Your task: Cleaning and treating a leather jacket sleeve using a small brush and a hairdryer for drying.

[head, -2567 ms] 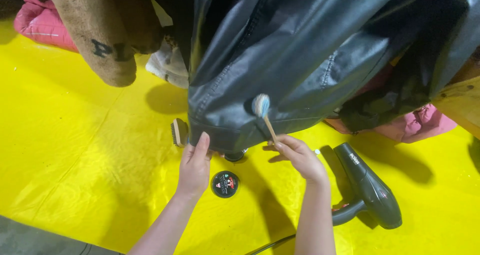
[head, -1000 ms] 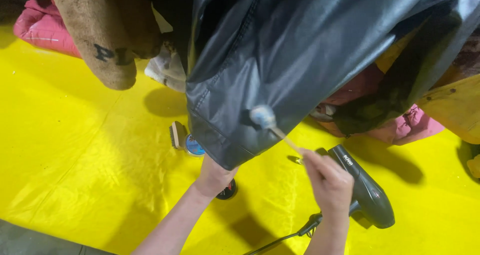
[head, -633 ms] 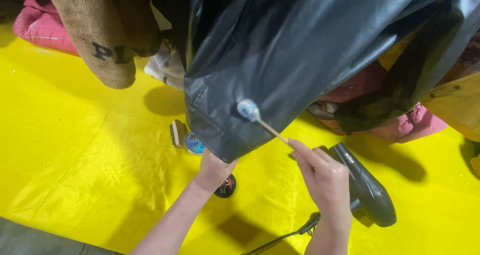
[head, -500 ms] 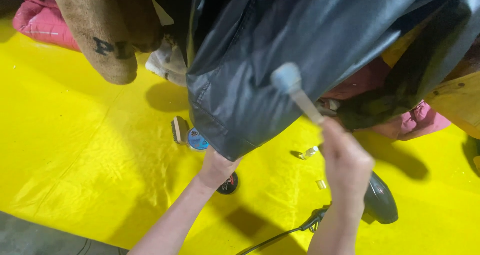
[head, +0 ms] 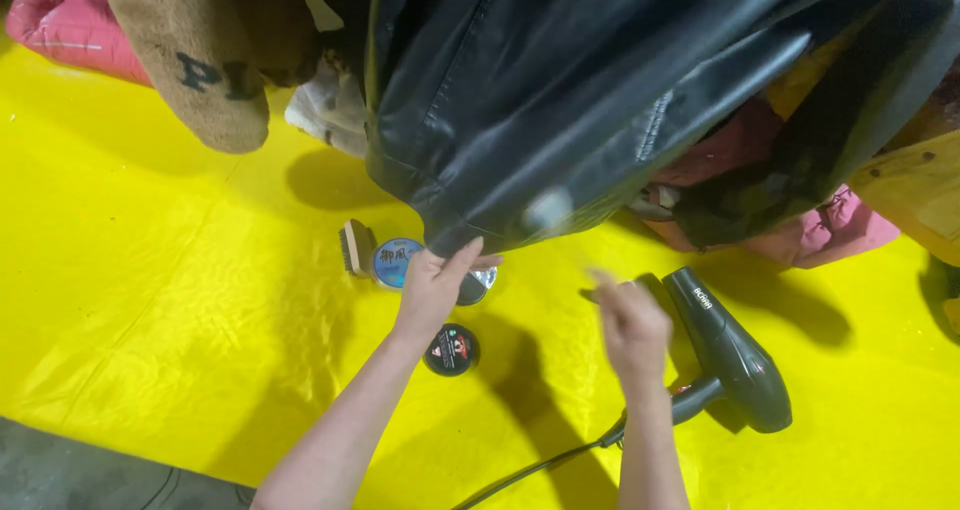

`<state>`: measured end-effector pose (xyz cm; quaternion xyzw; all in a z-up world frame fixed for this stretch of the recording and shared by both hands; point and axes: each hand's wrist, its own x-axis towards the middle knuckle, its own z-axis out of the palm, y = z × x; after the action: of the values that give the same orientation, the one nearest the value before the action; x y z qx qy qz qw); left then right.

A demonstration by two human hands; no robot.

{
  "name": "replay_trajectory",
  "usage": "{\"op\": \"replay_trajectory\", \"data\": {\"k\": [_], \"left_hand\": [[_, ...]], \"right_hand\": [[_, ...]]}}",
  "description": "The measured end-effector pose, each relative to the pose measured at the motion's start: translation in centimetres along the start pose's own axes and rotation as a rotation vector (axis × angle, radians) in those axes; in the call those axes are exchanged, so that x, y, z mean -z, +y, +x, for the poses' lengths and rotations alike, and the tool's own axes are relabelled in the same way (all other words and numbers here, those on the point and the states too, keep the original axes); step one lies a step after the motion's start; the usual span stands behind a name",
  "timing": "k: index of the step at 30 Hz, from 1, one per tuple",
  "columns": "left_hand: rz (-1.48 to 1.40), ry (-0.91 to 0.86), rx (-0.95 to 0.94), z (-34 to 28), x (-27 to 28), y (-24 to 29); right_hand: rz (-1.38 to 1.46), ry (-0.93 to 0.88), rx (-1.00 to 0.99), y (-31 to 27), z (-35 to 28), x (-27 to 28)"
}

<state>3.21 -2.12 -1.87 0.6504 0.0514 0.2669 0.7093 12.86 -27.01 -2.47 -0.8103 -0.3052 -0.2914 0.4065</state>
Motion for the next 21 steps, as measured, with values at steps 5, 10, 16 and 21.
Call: {"op": "replay_trajectory", "data": {"k": [5,10,16,21], "left_hand": [[-0.141,0.038,0.148,0.1,0.5,1.6],[-0.175,0.071,0.259,0.5,1.6,5.2],[-0.16,0.086,0.256,0.8,1.5,4.4],[-0.174,0.138,0.251,0.0,1.6,4.9]], "right_hand": [[0.039,-0.014,-0.041,3.2,-1.6,0.3],[0.048,0.048,-0.112,7.1,-7.4,-1.2],[-0.126,-0.236,-0.077,5.2,-8.7,-4.8],[-0.241,-0.288,-0.092,5.9,-9.7,-6.1]]}}
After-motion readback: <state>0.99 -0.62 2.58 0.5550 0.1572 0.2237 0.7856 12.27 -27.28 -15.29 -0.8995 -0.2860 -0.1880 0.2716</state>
